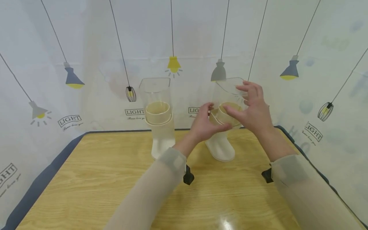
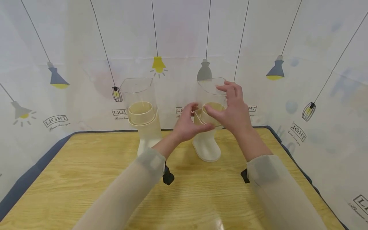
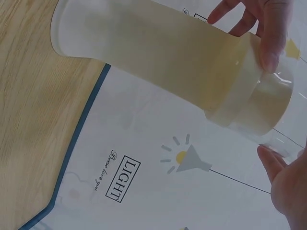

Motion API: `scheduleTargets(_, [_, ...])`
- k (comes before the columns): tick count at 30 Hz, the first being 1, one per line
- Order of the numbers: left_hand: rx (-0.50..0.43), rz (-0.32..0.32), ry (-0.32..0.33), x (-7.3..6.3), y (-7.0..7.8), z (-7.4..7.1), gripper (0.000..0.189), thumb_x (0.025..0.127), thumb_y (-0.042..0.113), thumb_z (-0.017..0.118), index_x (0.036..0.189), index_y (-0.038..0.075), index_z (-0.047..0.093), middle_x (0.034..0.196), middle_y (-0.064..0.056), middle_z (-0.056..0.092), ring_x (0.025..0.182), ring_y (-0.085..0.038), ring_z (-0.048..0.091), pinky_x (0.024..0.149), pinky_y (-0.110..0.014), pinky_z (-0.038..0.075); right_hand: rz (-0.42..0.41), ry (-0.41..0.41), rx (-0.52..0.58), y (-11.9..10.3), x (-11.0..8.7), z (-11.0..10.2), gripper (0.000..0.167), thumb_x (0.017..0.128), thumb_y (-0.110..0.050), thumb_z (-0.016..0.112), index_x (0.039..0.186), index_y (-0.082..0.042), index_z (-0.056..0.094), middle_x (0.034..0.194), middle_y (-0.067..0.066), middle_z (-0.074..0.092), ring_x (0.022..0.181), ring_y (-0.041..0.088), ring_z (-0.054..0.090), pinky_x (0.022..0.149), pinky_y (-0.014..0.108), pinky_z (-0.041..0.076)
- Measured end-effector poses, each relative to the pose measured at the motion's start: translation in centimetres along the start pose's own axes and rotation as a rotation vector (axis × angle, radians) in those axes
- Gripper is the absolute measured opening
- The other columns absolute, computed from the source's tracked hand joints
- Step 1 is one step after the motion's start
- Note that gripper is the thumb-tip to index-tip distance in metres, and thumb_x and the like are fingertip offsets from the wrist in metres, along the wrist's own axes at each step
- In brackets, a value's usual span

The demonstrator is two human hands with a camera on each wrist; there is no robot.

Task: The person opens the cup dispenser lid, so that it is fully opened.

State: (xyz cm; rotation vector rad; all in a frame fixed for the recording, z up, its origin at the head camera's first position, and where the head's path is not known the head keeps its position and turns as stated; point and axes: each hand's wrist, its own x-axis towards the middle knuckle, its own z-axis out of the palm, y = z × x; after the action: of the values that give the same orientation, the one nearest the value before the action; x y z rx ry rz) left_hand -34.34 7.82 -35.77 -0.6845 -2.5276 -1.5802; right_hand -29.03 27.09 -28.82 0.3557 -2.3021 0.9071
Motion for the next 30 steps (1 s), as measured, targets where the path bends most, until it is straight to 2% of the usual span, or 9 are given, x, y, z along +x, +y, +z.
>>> scheduleTargets(8, [0.098,-0.015,0.055,-0.9,0.8,0.4,0.122,0.075,0.065,0.096,0.168,0.017,0.034,0.164,-0.006,0.049,0.146,-0.025,0.053,0.12,-0.045,0.051,-0.025,-0.002,0.089,0.6,0.1,-0.3,0.072,0.088,-0.017,0.091,0.147,-0.006,0.052,0.167,0.012,0.04,0.137,0.044,0.064,0.117,0.058,0.053])
scheduleTargets(18, [0.209,0.009,0.113,-2.0,1.0,0.5,0.119,0.076,0.068,0.094,0.165,0.014,0.036,0.158,-0.008,0.051,0.14,-0.025,0.056,0.114,-0.045,0.055,-0.037,-0.043,0.191,0.6,-0.1,-0.3,0.074,0.087,-0.011,0.09,0.147,-0.003,0.048,0.169,0.01,0.038,0.14,0.046,0.06,0.118,0.061,0.05])
scheduleTargets(23, [0.239,0.03,0.129,-2.5,0.9,0.6,0.118,0.076,0.068,0.094,0.162,0.012,0.036,0.154,-0.009,0.05,0.136,-0.025,0.056,0.11,-0.044,0.056,-0.034,-0.064,0.255,0.5,-0.2,-0.4,0.076,0.086,-0.008,0.089,0.148,-0.002,0.047,0.17,0.009,0.036,0.145,0.041,0.055,0.119,0.063,0.049])
scheduleTargets(26, [0.155,0.06,0.099,-2.5,0.5,0.5,0.115,0.079,0.059,0.096,0.162,0.01,0.033,0.156,-0.012,0.048,0.14,-0.027,0.055,0.116,-0.045,0.053,-0.02,-0.082,0.272,0.3,-0.3,-0.5,0.076,0.087,-0.007,0.088,0.149,-0.001,0.045,0.171,0.008,0.035,0.149,0.039,0.051,0.121,0.063,0.047])
scheduleTargets(30, [-0.077,0.095,0.029,-2.2,0.2,0.5,0.112,0.083,0.04,0.098,0.165,0.012,0.026,0.164,-0.012,0.043,0.153,-0.027,0.046,0.128,-0.046,0.042,-0.001,-0.098,0.29,0.3,-0.4,-0.4,0.076,0.089,-0.008,0.087,0.15,-0.001,0.043,0.172,0.007,0.033,0.15,0.039,0.049,0.123,0.063,0.045])
